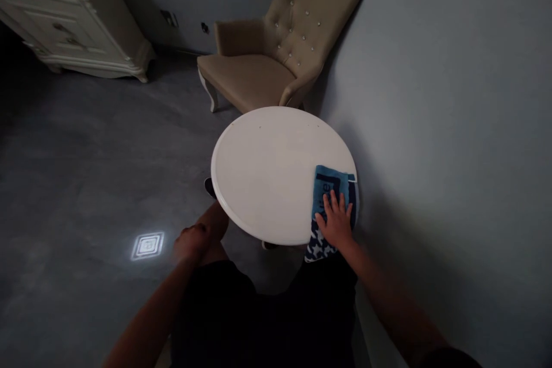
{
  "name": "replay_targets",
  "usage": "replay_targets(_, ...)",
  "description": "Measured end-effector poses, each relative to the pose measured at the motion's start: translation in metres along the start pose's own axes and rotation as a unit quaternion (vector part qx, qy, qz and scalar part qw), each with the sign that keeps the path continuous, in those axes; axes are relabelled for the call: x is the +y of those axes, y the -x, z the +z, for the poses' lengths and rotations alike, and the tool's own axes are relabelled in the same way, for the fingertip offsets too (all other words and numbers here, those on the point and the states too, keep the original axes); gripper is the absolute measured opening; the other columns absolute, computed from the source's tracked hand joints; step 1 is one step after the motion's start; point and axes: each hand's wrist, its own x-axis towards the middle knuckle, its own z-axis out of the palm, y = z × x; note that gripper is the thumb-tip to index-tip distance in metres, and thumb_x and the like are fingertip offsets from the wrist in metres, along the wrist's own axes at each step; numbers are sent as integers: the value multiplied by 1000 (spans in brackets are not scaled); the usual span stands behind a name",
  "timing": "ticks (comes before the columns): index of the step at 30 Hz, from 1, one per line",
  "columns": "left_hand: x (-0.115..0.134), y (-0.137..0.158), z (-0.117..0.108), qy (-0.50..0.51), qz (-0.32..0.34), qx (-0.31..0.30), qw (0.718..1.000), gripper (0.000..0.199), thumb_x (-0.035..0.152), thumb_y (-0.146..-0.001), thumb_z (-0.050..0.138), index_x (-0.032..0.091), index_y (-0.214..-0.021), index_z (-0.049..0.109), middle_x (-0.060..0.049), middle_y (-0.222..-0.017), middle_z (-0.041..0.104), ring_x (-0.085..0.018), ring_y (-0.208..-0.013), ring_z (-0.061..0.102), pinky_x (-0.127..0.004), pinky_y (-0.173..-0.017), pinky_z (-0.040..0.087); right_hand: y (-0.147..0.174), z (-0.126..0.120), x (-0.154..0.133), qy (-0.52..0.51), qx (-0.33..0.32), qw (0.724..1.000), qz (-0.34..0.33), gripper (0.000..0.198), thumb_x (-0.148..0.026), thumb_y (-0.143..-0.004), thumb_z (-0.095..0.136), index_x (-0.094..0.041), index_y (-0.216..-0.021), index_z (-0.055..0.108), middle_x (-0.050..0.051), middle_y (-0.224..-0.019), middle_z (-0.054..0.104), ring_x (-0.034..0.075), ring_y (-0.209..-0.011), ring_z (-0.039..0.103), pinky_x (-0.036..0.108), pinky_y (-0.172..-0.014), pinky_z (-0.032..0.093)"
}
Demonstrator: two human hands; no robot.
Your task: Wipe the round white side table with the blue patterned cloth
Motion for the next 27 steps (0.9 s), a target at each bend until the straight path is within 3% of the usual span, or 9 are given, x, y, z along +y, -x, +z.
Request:
replay_targets(3,-1,0,1,-48,10,-13,999,63,45,-115,32,12,-131,84,-27,-137,81,-43,-128,77,-49,-104,61,8,3,-5,3,-1,1000,-6,79,-61,-115,38,-23,-184,45,5,-191,5,47,-179,8,84,-137,19)
replay_targets(6,-2,-3,2,-54,8,-11,998,64,46,-117,31,14,-131,84,-25,-135,82,-42,-125,78,-48,-102,61,-19,-2,0,1,-28,1000,0,80,-60,-115,41,-24,-187,39,7,-192,5,48,-179,4,86,-135,18)
replay_targets(10,-2,-7,3,-53,10,-14,998,63,47,-116,34,13,-130,85,-25,-133,83,-42,-122,79,-48,-101,62,-94,-18,9,6,-52,998,25,82,-62,-117,37,-24,-189,32,8,-192,4,48,-179,5,85,-135,18)
replay_targets(20,-4,-14,2,-53,-10,-17,998,64,50,-114,33,16,-125,87,-23,-128,84,-40,-118,80,-48,-99,62,-338,-51,8,8,-60,997,46,81,-63,-120,13,-26,-191,23,9,-193,4,45,-178,9,83,-136,20)
replay_targets(24,-1,-12,-5,-50,-13,-18,999,64,51,-113,34,17,-121,87,-25,-127,83,-42,-117,80,-50,-98,62,-394,-48,9,-4,-34,998,50,81,-61,-120,13,-24,-190,28,12,-192,13,44,-176,18,84,-135,22)
replay_targets(27,2,-10,-8,-45,-19,-22,999,62,49,-114,34,17,-122,87,-24,-129,83,-41,-119,80,-49,-99,62,-405,-46,9,-16,-20,998,51,81,-61,-120,16,-23,-189,30,12,-191,18,42,-175,22,82,-136,20)
